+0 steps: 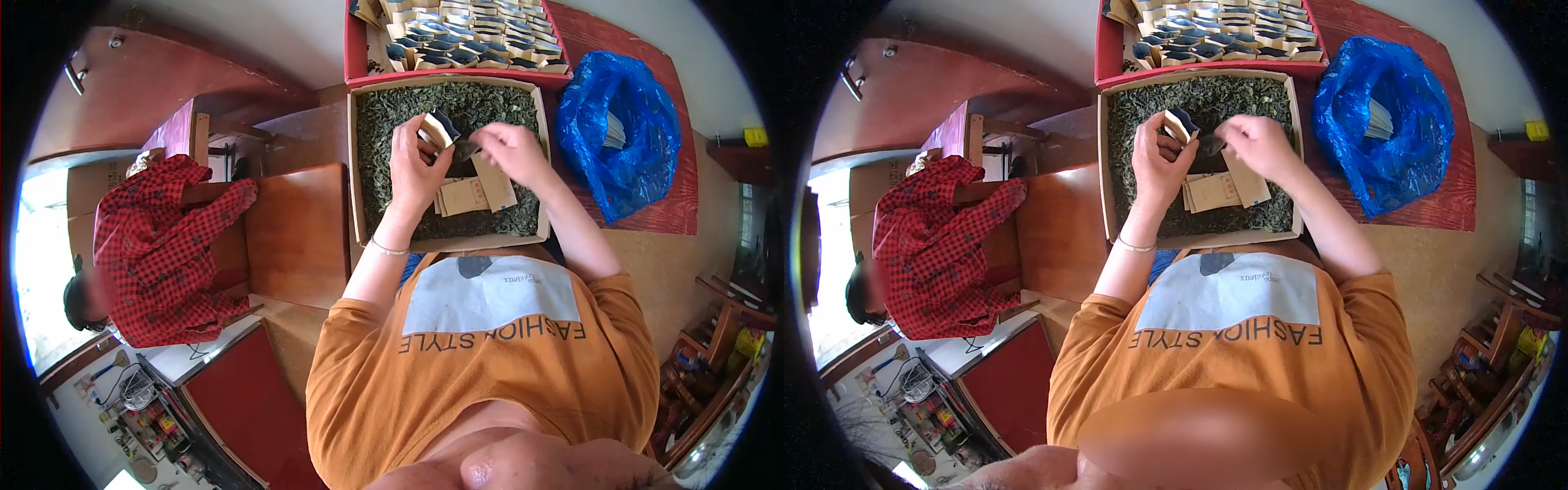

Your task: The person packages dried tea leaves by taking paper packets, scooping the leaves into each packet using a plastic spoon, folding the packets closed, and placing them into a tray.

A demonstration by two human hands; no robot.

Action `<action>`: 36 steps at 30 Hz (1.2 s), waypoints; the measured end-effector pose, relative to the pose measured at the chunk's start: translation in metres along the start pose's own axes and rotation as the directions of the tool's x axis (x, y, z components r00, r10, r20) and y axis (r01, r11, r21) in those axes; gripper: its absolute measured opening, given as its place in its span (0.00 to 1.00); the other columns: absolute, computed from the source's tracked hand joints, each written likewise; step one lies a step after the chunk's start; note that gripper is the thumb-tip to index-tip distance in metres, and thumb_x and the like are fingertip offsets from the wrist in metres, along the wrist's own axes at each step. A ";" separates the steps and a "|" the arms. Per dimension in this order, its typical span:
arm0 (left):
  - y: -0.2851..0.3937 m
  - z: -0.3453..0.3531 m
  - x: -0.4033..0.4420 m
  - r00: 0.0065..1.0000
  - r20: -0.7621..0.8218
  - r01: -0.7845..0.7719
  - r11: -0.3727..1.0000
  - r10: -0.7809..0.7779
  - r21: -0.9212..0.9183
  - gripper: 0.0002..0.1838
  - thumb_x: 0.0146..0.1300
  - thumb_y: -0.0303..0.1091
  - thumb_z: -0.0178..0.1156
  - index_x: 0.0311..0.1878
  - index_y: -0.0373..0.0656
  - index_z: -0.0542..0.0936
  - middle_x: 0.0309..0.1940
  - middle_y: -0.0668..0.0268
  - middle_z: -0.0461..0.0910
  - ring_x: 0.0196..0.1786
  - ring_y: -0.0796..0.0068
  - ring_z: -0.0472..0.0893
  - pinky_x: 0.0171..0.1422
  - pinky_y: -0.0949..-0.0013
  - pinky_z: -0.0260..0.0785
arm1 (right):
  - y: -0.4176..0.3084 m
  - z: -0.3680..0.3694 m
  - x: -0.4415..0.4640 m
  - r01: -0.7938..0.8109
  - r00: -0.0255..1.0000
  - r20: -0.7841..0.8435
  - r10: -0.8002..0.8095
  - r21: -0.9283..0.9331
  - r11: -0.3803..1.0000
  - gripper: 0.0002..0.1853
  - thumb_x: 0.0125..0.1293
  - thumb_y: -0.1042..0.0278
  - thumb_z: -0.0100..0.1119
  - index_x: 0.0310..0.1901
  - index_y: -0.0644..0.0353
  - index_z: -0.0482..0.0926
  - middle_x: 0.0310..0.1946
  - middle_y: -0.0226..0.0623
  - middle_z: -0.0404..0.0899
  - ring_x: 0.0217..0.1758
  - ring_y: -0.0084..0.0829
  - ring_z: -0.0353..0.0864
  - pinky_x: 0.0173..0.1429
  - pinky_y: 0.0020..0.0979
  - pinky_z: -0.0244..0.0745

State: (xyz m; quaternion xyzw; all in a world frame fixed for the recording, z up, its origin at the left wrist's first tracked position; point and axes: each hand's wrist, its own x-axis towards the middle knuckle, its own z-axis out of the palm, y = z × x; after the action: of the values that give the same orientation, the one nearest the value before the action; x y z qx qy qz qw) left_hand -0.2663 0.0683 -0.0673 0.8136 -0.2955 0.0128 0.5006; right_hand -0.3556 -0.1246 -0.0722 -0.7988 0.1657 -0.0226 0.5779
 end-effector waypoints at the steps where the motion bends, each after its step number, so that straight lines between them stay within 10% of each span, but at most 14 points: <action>1: 0.000 0.000 0.000 1.000 -0.001 0.003 1.000 -0.003 0.000 0.34 0.52 0.25 0.78 0.63 0.39 0.75 0.46 0.62 0.76 0.33 0.76 0.81 0.36 0.73 0.76 | -0.004 -0.009 0.000 -0.016 0.999 -0.027 0.017 0.053 0.998 0.14 0.76 0.58 0.60 0.48 0.59 0.89 0.27 0.30 0.86 0.28 0.19 0.82 0.35 0.25 0.77; 10: 0.004 -0.001 0.002 1.000 0.016 -0.003 1.000 0.002 0.015 0.34 0.51 0.25 0.78 0.62 0.39 0.75 0.46 0.63 0.75 0.34 0.76 0.81 0.36 0.73 0.76 | -0.060 -0.031 -0.019 0.151 0.974 -0.201 -0.104 0.232 0.961 0.14 0.80 0.61 0.56 0.53 0.60 0.87 0.32 0.26 0.81 0.32 0.15 0.77 0.36 0.20 0.72; 17: 0.003 -0.001 0.000 0.998 0.059 0.023 1.000 -0.022 -0.018 0.35 0.53 0.24 0.75 0.66 0.40 0.74 0.51 0.59 0.75 0.36 0.72 0.82 0.39 0.70 0.78 | -0.064 0.005 -0.023 0.629 0.673 0.000 -0.739 -0.526 0.572 0.11 0.64 0.71 0.71 0.48 0.55 0.87 0.32 0.35 0.83 0.35 0.37 0.82 0.39 0.36 0.80; 23: -0.003 0.001 -0.002 0.997 0.064 -0.043 0.999 0.041 0.031 0.36 0.55 0.24 0.72 0.69 0.40 0.71 0.53 0.55 0.77 0.38 0.69 0.82 0.42 0.66 0.78 | -0.074 0.006 -0.027 0.697 0.633 0.072 -0.771 -0.486 0.527 0.13 0.63 0.72 0.72 0.50 0.57 0.87 0.33 0.35 0.83 0.36 0.35 0.82 0.42 0.35 0.80; 29: 0.002 -0.001 0.000 0.986 0.052 0.163 0.982 -0.159 -0.093 0.35 0.57 0.26 0.75 0.66 0.41 0.70 0.35 0.64 0.84 0.33 0.77 0.85 0.39 0.72 0.78 | -0.056 -0.016 -0.017 0.466 0.777 -0.255 -0.576 -0.382 0.798 0.10 0.71 0.73 0.65 0.52 0.58 0.86 0.36 0.36 0.84 0.37 0.33 0.82 0.42 0.31 0.77; 36: -0.004 0.002 0.001 0.999 -0.032 -0.021 1.000 0.021 0.001 0.31 0.55 0.26 0.76 0.62 0.39 0.74 0.33 0.65 0.81 0.30 0.78 0.83 0.37 0.73 0.77 | -0.006 0.008 -0.013 0.328 0.927 0.027 -0.373 -0.540 0.775 0.08 0.70 0.64 0.62 0.44 0.55 0.88 0.40 0.41 0.88 0.47 0.46 0.86 0.52 0.43 0.81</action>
State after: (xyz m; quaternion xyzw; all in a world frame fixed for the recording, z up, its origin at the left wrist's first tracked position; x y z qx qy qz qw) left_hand -0.2643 0.0676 -0.0709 0.8101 -0.2960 0.0314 0.5050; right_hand -0.3650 -0.1119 -0.0672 -0.9429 0.0371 -0.1150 0.3105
